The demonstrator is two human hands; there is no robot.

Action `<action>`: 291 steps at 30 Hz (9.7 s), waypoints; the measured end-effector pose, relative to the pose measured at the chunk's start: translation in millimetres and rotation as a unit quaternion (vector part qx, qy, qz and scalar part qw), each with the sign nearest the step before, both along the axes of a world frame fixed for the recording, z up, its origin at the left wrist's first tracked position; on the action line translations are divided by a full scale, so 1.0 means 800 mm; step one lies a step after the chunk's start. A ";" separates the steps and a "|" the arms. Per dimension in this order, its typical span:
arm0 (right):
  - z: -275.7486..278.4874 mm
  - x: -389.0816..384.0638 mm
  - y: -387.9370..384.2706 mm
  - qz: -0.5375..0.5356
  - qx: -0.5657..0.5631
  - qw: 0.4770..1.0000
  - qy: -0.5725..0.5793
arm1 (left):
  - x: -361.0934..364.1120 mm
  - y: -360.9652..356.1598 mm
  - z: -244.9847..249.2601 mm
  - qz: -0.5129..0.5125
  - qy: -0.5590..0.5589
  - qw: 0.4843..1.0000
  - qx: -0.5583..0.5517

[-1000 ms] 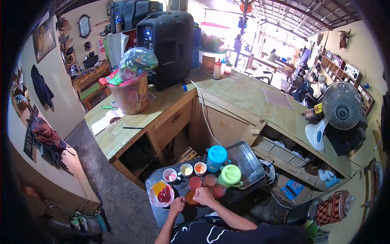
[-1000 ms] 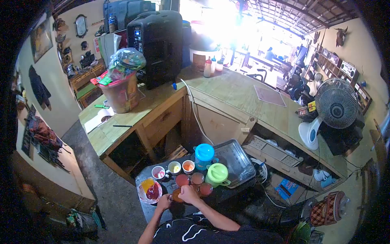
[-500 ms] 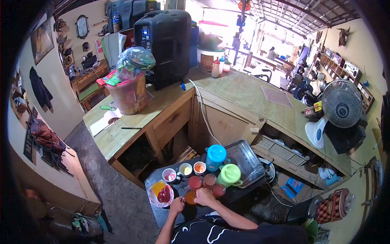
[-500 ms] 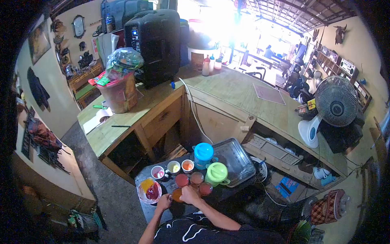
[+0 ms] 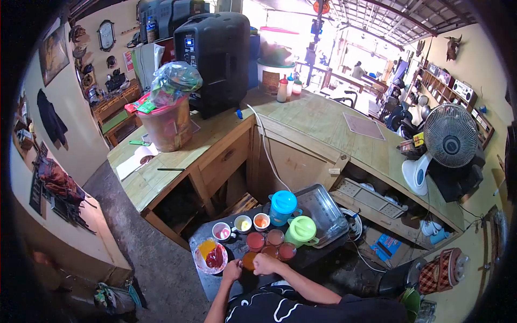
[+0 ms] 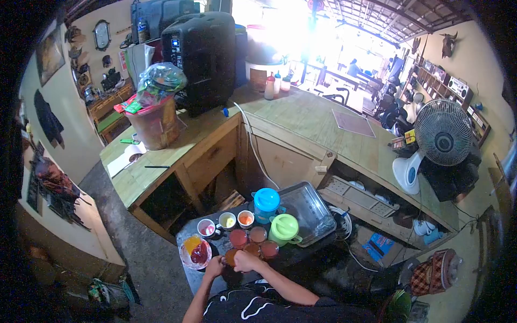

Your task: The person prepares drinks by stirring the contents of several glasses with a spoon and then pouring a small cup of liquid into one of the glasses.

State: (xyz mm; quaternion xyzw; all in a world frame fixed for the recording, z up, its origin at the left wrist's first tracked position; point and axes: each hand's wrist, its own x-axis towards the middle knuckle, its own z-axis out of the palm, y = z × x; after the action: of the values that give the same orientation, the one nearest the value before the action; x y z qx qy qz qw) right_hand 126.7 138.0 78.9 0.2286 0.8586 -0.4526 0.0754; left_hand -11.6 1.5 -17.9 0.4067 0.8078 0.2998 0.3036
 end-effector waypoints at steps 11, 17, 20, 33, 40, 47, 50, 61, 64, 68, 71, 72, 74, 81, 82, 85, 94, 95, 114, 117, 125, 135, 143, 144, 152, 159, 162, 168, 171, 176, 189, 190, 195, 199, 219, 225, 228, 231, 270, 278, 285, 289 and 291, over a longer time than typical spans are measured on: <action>-0.008 -0.006 -0.002 0.059 0.125 0.990 -0.039 | -0.003 0.001 -0.003 -0.011 -0.017 1.000 -0.023; 0.016 -0.004 -0.013 -0.198 0.083 0.973 0.085 | -0.004 -0.001 -0.005 -0.005 -0.012 1.000 -0.015; -0.003 0.002 -0.009 -0.154 0.186 0.970 0.032 | -0.002 0.000 0.007 -0.004 -0.019 1.000 -0.014; 0.005 -0.002 0.001 -0.036 0.098 0.993 -0.047 | -0.004 -0.001 -0.008 -0.005 -0.028 1.000 0.003; -0.009 0.002 -0.005 -0.146 -0.003 0.986 0.078 | -0.001 -0.002 0.000 -0.009 -0.016 1.000 -0.005; 0.005 0.004 0.001 -0.018 -0.095 0.994 -0.054 | -0.003 0.001 -0.006 -0.007 -0.010 1.000 0.001; -0.013 0.000 -0.001 -0.079 -0.202 0.975 0.037 | -0.002 0.001 0.011 -0.007 -0.009 1.000 -0.014; -0.008 0.005 0.001 -0.113 -0.178 0.977 0.002 | -0.005 0.000 0.004 -0.006 -0.019 0.999 -0.027; -0.021 0.005 0.005 -0.187 -0.003 0.981 0.056 | -0.006 -0.001 -0.006 -0.011 -0.011 1.000 -0.025; -0.005 0.006 -0.002 -0.113 0.210 0.971 -0.019 | -0.007 0.000 -0.002 -0.017 -0.008 1.000 -0.021; 0.011 0.005 0.003 0.038 -0.019 0.998 -0.052 | -0.006 0.001 0.006 -0.017 -0.010 1.000 -0.022; 0.008 0.004 0.001 -0.004 -0.061 0.997 -0.038 | -0.005 0.001 0.011 -0.017 -0.009 1.000 -0.024; 0.000 -0.001 -0.002 -0.087 -0.144 0.986 -0.012 | -0.004 0.003 0.021 -0.022 0.014 0.999 -0.023; 0.011 0.005 0.000 -0.079 0.164 0.982 0.039 | -0.004 0.002 0.018 -0.022 0.008 1.000 -0.004; 0.015 0.008 0.001 -0.032 0.113 0.993 0.034 | -0.002 0.001 0.020 -0.017 0.010 1.000 -0.001; -0.002 0.007 -0.001 -0.048 0.025 0.994 0.095 | -0.001 0.003 0.023 -0.014 0.015 1.000 -0.006; -0.002 0.005 -0.002 -0.002 0.094 0.994 0.057 | -0.002 0.004 0.018 -0.011 0.023 1.000 -0.010; -0.001 0.005 -0.001 0.042 0.030 0.997 0.065 | -0.001 0.004 0.018 -0.010 0.023 1.000 -0.010; -0.006 -0.003 -0.001 -0.151 0.146 0.976 0.060 | -0.003 0.002 0.009 -0.012 0.004 1.000 0.003; -0.013 -0.002 -0.001 -0.057 0.137 0.989 0.006 | -0.003 0.004 0.018 -0.015 0.001 1.000 -0.020; 0.002 -0.005 -0.003 -0.161 0.011 0.982 0.103 | -0.002 0.003 0.009 -0.009 0.014 1.000 0.000; -0.002 -0.004 0.003 -0.004 -0.123 0.992 0.014 | -0.003 0.004 0.004 -0.009 0.035 0.999 -0.003; -0.011 -0.004 0.001 -0.032 0.138 0.990 -0.010 | -0.001 0.006 0.016 -0.006 0.028 0.999 -0.016; -0.015 -0.004 0.003 0.021 0.083 0.996 -0.017 | 0.001 0.004 0.018 -0.004 0.024 0.999 -0.022; 0.004 -0.009 -0.005 -0.151 0.110 0.977 0.099 | 0.003 0.004 0.028 -0.007 0.030 1.000 -0.002; 0.001 -0.010 0.002 0.006 -0.050 0.998 -0.037 | 0.000 0.002 0.014 -0.006 0.025 1.000 0.016; -0.003 -0.014 -0.002 -0.088 -0.073 0.992 0.053 | -0.003 0.003 0.006 -0.012 0.023 1.000 -0.002; 0.001 -0.008 0.000 -0.021 0.150 0.988 0.016 | -0.005 0.003 0.007 -0.023 0.016 1.000 0.004; -0.010 -0.005 0.002 0.003 -0.049 0.999 -0.020 | -0.003 0.003 0.013 -0.010 0.015 1.000 -0.010; -0.022 -0.009 0.000 -0.142 0.033 0.988 0.051 | -0.007 0.004 0.000 -0.009 -0.012 1.000 -0.017; -0.003 -0.009 0.006 -0.086 0.125 0.988 0.020 | -0.001 0.002 0.012 -0.009 0.011 1.000 0.002; -0.006 -0.009 0.006 -0.068 0.176 0.982 -0.005 | 0.000 -0.001 0.006 -0.007 0.014 1.000 -0.001; 0.000 -0.011 0.008 0.009 -0.130 0.991 -0.038 | -0.003 0.002 -0.004 -0.005 -0.006 1.000 -0.001; 0.006 -0.011 0.000 -0.105 0.050 0.991 0.071 | -0.004 0.003 -0.001 -0.011 -0.011 1.000 -0.015; 0.004 -0.010 0.007 0.020 -0.114 0.993 -0.018 | -0.007 0.001 0.003 -0.027 0.014 0.999 -0.009; 0.000 -0.011 0.002 -0.119 0.167 0.977 0.061 | -0.005 0.002 0.014 -0.029 0.026 0.999 -0.026; -0.011 -0.012 0.013 0.043 0.077 0.996 -0.023 | -0.006 0.003 0.003 -0.031 0.028 0.999 -0.020; -0.007 -0.013 0.011 0.022 -0.086 0.996 0.002 | -0.007 0.002 0.000 -0.031 0.022 0.999 -0.015; -0.003 -0.007 0.005 -0.116 -0.093 0.989 0.020 | -0.001 0.004 0.014 -0.006 0.019 1.000 -0.018; -0.011 -0.005 0.011 0.019 -0.063 0.997 -0.050 | -0.002 0.003 0.014 -0.005 0.015 1.000 -0.013; 0.004 -0.002 0.002 -0.133 0.194 0.968 0.091 | -0.002 0.002 0.005 -0.007 0.023 1.000 0.016; -0.018 -0.003 0.006 0.009 0.096 0.995 -0.023 | -0.002 0.001 0.002 -0.008 0.012 1.000 0.023; -0.018 -0.005 0.010 0.043 -0.143 0.987 -0.059 | -0.002 0.001 0.007 -0.010 0.002 1.000 0.007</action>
State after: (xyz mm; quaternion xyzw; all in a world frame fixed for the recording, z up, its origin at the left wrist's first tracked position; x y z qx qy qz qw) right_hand 123.1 145.8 64.6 0.2045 0.7884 -0.5525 0.1771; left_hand -13.4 2.1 -12.3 0.4175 0.8024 0.3011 0.3019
